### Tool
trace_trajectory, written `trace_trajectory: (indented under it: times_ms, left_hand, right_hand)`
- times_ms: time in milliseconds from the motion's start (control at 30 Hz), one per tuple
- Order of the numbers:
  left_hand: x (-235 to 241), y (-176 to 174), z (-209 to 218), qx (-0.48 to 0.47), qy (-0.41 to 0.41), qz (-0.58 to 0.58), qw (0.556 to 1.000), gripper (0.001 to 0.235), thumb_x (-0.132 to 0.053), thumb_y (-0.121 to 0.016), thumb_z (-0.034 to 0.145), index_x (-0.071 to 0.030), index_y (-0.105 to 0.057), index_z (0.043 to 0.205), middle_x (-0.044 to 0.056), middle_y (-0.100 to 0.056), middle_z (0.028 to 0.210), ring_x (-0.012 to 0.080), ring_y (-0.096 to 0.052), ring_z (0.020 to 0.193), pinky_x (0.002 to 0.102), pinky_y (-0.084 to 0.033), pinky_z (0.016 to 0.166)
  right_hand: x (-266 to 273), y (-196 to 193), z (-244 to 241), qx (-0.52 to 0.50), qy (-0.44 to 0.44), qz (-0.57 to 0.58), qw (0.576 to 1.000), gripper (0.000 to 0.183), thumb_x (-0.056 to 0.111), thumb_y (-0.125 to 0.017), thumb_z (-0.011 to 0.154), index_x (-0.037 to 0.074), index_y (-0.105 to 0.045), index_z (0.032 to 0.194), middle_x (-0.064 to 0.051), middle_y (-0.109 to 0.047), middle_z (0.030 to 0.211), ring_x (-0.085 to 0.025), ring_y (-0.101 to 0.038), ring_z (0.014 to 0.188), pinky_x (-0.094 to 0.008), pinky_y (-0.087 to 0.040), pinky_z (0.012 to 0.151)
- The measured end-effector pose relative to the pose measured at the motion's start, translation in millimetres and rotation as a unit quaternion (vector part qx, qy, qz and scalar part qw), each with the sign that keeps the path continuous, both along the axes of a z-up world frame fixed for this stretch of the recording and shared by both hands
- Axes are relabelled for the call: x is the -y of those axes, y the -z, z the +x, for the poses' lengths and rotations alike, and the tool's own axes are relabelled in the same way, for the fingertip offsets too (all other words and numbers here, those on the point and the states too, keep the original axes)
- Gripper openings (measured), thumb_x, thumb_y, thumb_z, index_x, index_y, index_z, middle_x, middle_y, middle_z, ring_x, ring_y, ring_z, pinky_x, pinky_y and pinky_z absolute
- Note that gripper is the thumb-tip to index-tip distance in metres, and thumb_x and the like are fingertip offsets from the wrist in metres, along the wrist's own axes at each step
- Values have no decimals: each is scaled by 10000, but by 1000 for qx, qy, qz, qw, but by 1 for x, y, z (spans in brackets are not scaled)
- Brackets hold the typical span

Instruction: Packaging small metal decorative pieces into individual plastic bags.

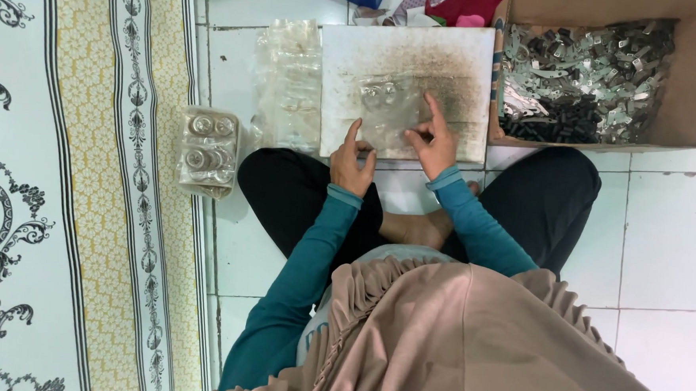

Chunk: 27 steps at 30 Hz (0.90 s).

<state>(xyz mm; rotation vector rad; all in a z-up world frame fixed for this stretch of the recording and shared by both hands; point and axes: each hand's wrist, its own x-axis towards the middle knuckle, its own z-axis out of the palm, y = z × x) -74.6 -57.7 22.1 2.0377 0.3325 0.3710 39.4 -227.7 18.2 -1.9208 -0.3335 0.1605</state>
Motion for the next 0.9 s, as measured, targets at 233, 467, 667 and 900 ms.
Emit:
trace_trajectory:
  times_ms: [233,467,667,900]
  left_hand:
    - [-4,23,12,-22,-28,13,999,627,-119,-582,1034,-151,-342,1613,80,-753,951,270,-725,963,432,-482,981]
    - [-5,19,3,-78,-37,47,995,652,-167,-616,1017,-193,-345,1609,42,-750,952,245,-713,978,409,-426,963]
    - [-6,17,4,-134,2,113,984,700,-138,-612,972,-208,-331,1610,70,-684,1104,289,-656,1059,439,-430,943]
    - [21,44,16,64,93,335,935,630,-78,-644,966,-149,-422,1552,177,-432,1547,365,-436,1436,534,-449,1106]
  right_hand:
    - [4,11,4,26,2,11,1000,757,14,-750,958,197,-420,1614,-116,-647,931,-288,-699,951,-470,-595,871]
    - [9,12,5,69,3,-42,997,581,33,-712,912,278,-655,1437,-64,-680,843,-246,-676,830,-402,-574,811]
    - [13,23,2,138,-15,-149,979,525,92,-665,911,351,-717,1365,-28,-626,890,-260,-596,926,-438,-445,940]
    - [20,40,4,169,-75,-250,950,483,184,-649,900,418,-719,1317,14,-610,945,-225,-515,987,-400,-335,860]
